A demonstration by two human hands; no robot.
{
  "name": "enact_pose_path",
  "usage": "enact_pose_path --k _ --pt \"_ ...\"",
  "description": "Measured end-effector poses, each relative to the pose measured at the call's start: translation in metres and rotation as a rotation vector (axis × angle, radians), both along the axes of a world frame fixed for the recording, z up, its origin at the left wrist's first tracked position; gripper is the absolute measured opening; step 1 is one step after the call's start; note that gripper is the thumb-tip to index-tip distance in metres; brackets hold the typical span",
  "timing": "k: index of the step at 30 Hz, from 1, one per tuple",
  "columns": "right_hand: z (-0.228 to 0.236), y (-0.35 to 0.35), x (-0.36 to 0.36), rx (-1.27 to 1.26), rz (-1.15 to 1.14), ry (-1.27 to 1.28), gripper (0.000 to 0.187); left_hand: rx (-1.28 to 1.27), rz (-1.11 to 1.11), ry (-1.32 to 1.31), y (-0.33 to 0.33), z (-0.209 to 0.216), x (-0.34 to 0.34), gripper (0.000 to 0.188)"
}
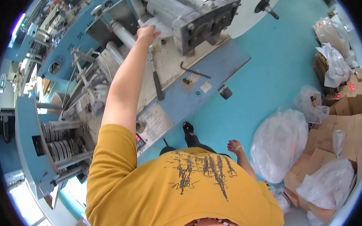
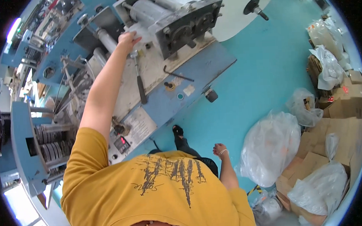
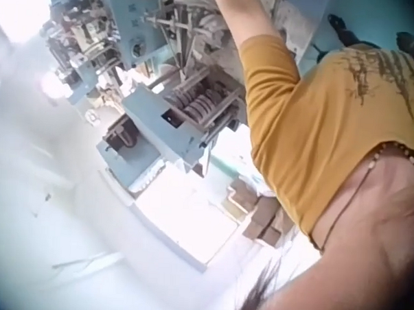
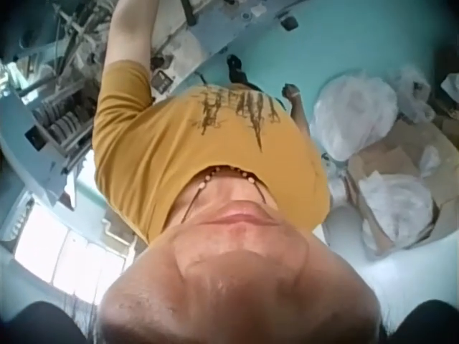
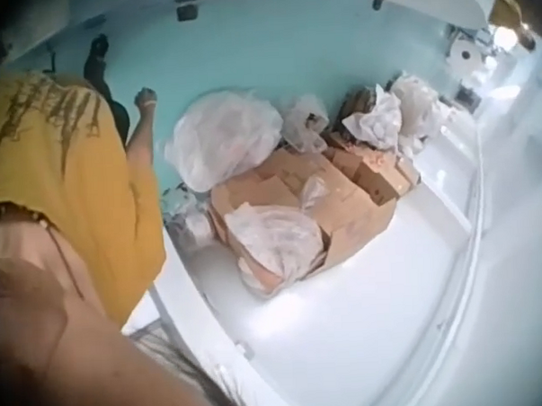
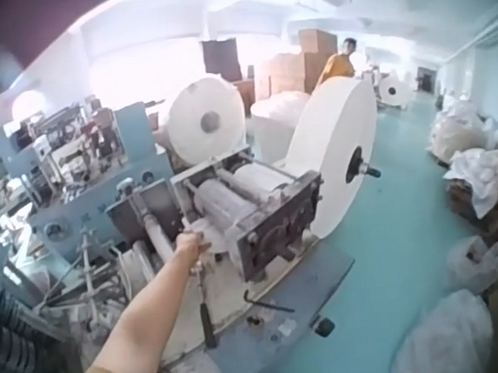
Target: Threading non-woven fabric through a mask-making machine.
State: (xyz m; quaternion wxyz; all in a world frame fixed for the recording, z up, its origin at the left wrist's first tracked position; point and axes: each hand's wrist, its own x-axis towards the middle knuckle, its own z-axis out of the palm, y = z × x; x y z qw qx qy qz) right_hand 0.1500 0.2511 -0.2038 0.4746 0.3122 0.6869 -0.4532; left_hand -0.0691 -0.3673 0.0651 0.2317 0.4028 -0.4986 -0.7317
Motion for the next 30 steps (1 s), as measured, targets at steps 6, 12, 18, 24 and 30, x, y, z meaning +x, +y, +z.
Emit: enact_pose_path --k 6,12,18,24,30 --pt "0.000 0.002 0.004 0.023 -0.005 0.016 0.026 0.014 0.021 0.002 0.001 0.000 -0.001 0.033" --pt "-0.004 -0.002 -0.002 -0.015 -0.046 -0.010 0.022 0.014 0.042 0.002 -0.011 -0.011 -0.002 0.034" --pt "-0.010 -0.009 -0.012 -0.047 -0.068 -0.034 0.013 -0.098 0.004 -0.043 0.005 0.006 0.000 0.042" --pt "-0.013 -0.009 -0.014 -0.057 -0.040 -0.012 0.016 -0.135 -0.047 -0.068 0.000 0.000 -0.004 0.046" --pt "0.005 -0.014 -0.016 0.035 0.070 0.050 0.022 -0.132 -0.065 -0.087 -0.002 0.002 0.000 0.049"
